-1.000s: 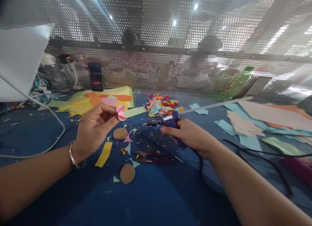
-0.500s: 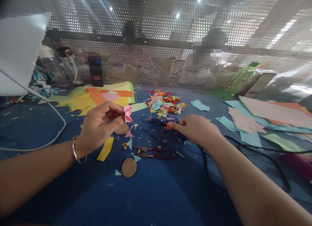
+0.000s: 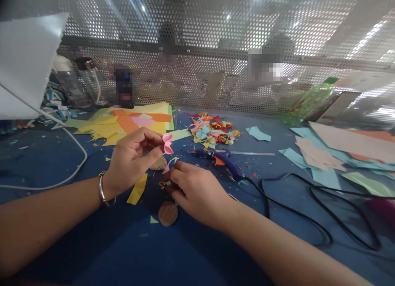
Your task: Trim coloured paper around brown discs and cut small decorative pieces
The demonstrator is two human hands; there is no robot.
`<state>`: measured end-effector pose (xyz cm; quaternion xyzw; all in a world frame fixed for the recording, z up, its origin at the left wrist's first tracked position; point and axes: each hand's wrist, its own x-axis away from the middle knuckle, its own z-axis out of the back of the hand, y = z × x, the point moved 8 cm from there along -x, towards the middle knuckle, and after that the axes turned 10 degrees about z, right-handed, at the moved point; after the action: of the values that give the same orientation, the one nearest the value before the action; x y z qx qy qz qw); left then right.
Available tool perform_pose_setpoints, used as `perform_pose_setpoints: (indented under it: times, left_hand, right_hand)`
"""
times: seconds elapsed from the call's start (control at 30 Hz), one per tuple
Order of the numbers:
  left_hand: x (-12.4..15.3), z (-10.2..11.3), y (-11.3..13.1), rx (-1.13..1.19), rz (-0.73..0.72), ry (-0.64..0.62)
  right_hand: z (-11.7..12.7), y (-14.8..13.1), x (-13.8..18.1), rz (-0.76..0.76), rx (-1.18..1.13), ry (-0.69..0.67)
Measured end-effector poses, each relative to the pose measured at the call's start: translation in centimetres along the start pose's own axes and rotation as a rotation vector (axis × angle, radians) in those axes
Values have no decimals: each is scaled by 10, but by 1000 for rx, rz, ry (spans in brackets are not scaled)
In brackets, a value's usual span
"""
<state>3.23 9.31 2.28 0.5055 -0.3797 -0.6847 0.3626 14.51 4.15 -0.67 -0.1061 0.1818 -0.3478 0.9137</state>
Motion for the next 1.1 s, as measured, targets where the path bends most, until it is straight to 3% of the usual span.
perform_pose_setpoints:
  times: [0.27, 0.5, 0.7, 1.1]
  left_hand:
    - [0, -3, 2, -3, -2, -18]
    - [-3, -3, -1, -14, 11, -50]
    - [-2, -12, -1, -96, 15, -125]
    - [3, -24, 5, -167, -17, -202]
  right_hand:
    - [-10, 8, -8, -31, 39, -38]
    - [23, 4, 8, 22, -59, 204]
    - [63, 11, 35, -89, 32, 426]
    - [66, 6, 32, -35, 53, 461]
